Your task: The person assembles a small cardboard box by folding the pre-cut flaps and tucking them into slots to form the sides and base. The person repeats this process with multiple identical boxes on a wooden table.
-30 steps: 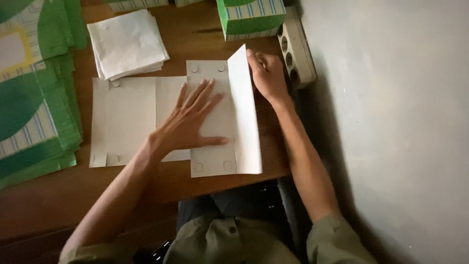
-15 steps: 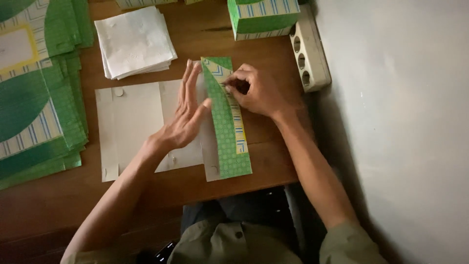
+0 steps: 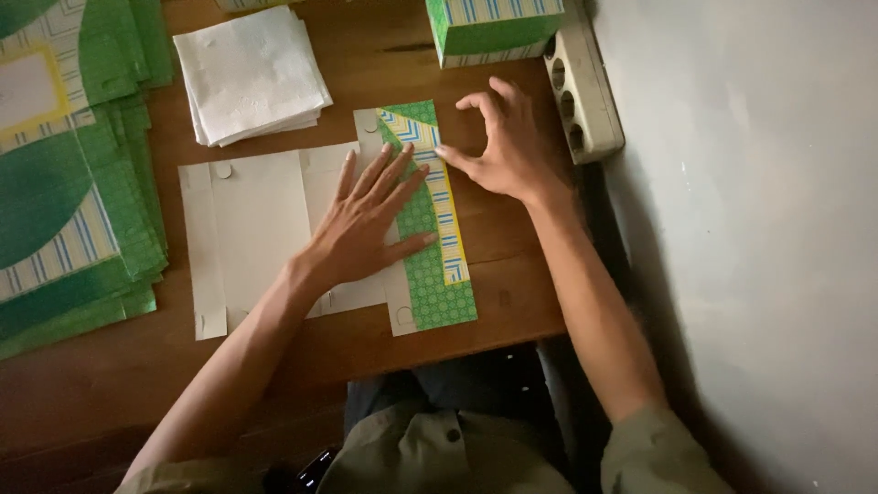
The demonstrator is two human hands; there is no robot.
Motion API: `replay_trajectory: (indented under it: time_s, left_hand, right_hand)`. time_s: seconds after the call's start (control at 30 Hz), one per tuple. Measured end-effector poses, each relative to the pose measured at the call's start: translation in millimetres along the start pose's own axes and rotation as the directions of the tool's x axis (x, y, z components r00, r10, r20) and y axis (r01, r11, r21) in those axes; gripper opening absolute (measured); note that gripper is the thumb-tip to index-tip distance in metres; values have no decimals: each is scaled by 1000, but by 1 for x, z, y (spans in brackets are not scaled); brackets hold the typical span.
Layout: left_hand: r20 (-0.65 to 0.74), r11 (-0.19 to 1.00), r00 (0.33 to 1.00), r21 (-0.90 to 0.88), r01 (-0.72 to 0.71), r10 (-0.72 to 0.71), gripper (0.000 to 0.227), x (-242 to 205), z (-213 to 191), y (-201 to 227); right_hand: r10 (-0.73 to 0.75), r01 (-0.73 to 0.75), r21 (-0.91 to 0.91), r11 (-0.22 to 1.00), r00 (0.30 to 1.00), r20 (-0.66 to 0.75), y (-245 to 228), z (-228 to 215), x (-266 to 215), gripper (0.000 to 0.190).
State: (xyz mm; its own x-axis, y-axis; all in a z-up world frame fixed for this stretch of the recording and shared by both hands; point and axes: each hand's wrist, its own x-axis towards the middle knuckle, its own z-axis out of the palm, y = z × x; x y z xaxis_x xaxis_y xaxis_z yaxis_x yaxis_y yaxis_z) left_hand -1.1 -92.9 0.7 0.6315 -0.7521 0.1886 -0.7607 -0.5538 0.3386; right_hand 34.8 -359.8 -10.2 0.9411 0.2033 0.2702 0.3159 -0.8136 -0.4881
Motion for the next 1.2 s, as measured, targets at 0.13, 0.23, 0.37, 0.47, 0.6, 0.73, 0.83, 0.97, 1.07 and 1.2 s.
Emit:
replay_trajectory:
  time_s: [0.13, 0.23, 0.37, 0.47, 0.6, 0.73, 0.83, 0.97, 1.07, 1.2]
  left_hand:
    - [-19, 1000, 1000, -12, 5, -5, 81, -1, 3, -2]
    - [-42, 1000, 999, 14, -8, 8, 82, -1, 5, -3]
    - [-7, 999, 1000, -34, 13, -13, 81, 0, -1, 1]
    - [-11, 999, 1000, -30, 13, -13, 81, 0, 1, 0]
    - [11, 994, 998, -94, 62, -61, 84, 0, 1, -1]
    - [6, 990, 997, -112, 83, -83, 84, 1, -1, 1]
    - [9, 992, 997, -93, 82, -81, 85, 2, -1, 1]
    - [16, 991, 996, -98, 89, -88, 84, 2, 0, 1]
    - [26, 990, 995, -106, 94, -92, 84, 2, -3, 3]
    - [41, 993, 996, -85, 88, -84, 85, 3, -2, 1]
  right_hand:
    - [54, -56, 14, 998, 993, 102, 4, -5, 1, 69]
    - [37, -40, 16, 999, 984, 177, -3, -15, -2, 83]
    - [208, -209, -49, 977, 871, 444, -34, -41, 1, 113]
    - [241, -220, -105, 970, 802, 546, -40, -44, 1, 134]
    - [178, -164, -73, 984, 834, 523, -40, -39, -5, 155]
    - [198, -107, -182, 977, 765, 613, -65, -46, -7, 155]
    - [195, -135, -140, 981, 689, 698, -77, -51, -8, 171]
    - [174, -118, -128, 985, 655, 736, -82, -54, -8, 171]
    - [165, -124, -109, 986, 673, 721, -76, -54, -7, 164]
    - [194, -137, -138, 981, 748, 635, -70, -52, -4, 152]
